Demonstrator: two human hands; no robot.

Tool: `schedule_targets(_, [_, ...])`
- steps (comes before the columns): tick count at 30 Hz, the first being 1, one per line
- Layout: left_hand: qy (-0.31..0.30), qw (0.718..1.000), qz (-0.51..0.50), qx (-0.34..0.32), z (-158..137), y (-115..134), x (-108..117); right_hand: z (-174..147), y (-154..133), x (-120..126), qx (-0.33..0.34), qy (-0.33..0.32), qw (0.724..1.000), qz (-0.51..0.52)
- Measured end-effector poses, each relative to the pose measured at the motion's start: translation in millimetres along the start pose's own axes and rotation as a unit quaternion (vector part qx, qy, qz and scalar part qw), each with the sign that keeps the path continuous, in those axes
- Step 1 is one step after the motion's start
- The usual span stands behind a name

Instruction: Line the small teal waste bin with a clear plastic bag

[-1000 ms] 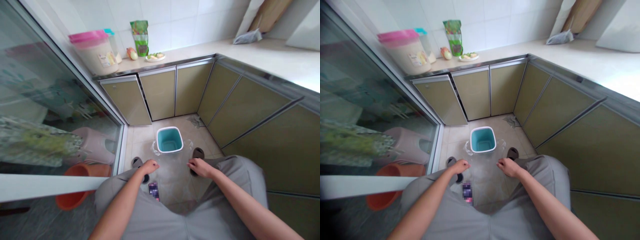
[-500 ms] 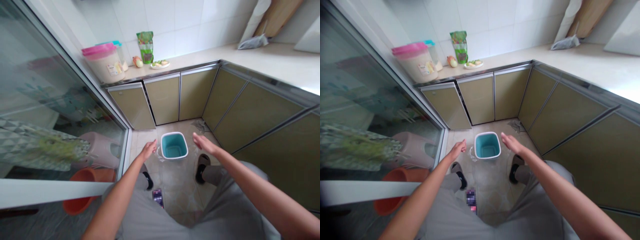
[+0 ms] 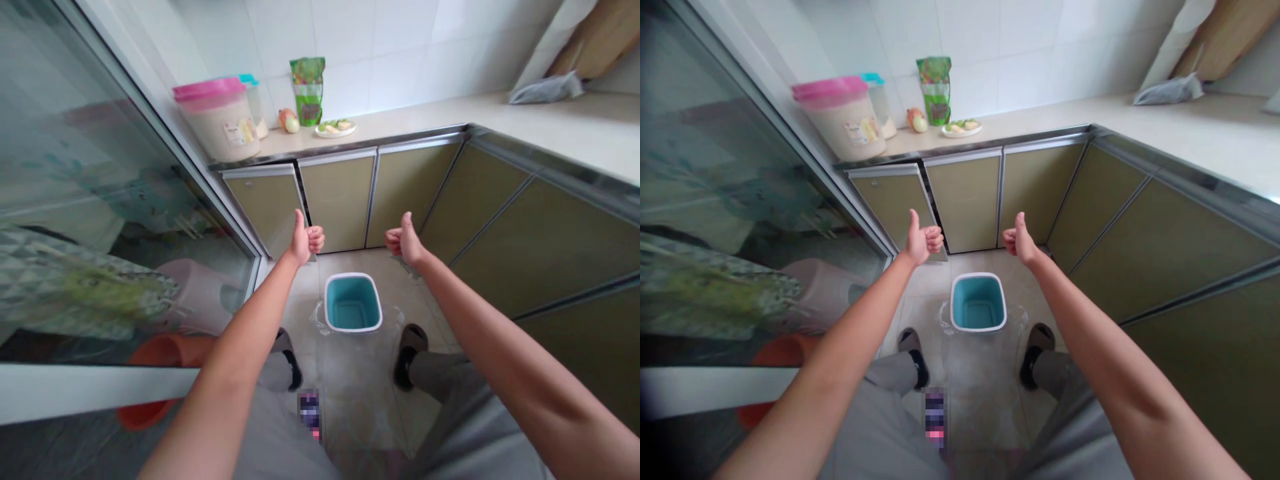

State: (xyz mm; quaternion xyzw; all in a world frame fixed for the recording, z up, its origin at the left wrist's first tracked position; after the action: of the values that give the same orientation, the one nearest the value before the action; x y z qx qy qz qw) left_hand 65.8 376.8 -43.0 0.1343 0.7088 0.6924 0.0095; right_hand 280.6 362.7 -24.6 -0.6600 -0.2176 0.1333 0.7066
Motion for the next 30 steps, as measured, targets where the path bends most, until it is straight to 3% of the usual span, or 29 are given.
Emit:
schedule_targets(2, [-0.021, 0.998, -0.024, 0.049, 34.3, -37.9, -4.4, 32.5, 48.3, 10.0, -0.038, 0.032, 0.998, 0.026])
schedule_targets(5, [-0.039, 0.996, -0.051, 0.061, 46.6, -54.7, -4.9, 49.2, 83.1, 22.1, -0.054, 0.043, 0.996, 0.061])
schedule_targets(12, [0.006, 0.999, -0.035, 0.036, 37.2, -34.9, 7.6, 42.8, 70.1, 41.2, -0.025, 0.063, 0.996, 0.055])
schedule_targets(16, [0.041, 0.999, 0.03, 0.001, 6.0, -58.1, 13.0, 17.5, 82.8, 39.4, 0.01, 0.109, 0.993, -0.035])
schedule_targets(18, [0.052, 0.995, 0.087, 0.011, -21.3, -96.7, 14.3, -4.8, 110.4, 28.2, 0.007, 0.117, 0.984, -0.134])
schedule_targets(20, [0.059, 0.984, 0.153, 0.066, -51.2, -154.5, 16.8, -28.1, 157.6, 6.5, -0.041, 0.079, 0.965, -0.245])
schedule_targets(23, [0.046, 0.946, 0.265, 0.183, -92.2, -247.7, 20.7, -63.4, 245.7, -37.6, -0.149, -0.065, 0.906, -0.391])
schedule_targets(25, [0.023, 0.913, 0.323, 0.249, -111.2, -296.8, 22.1, -81.9, 288.7, -62.3, -0.182, -0.139, 0.87, -0.437])
schedule_targets(27, [0.019, 0.883, 0.367, 0.291, -121.3, -328.2, 26.6, -90.7, 313.1, -79.4, -0.189, -0.17, 0.855, -0.451])
schedule_targets(30, [0.029, 0.862, 0.403, 0.306, -121.6, -349.5, 30.8, -91.2, 326.3, -92.6, -0.186, -0.178, 0.845, -0.469])
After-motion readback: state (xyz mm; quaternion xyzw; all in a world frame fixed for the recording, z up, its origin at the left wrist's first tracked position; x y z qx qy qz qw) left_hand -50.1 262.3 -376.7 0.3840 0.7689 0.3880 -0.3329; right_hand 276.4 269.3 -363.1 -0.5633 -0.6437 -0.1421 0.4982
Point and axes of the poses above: each hand's wrist, its own z-axis towards the middle knuckle, its own x-axis out of the back of the hand, y = z × x, the point moved 10 cm from there along z, towards the middle knuckle, and after that the axes turned 9 degrees about z, right-handed, at the moved point
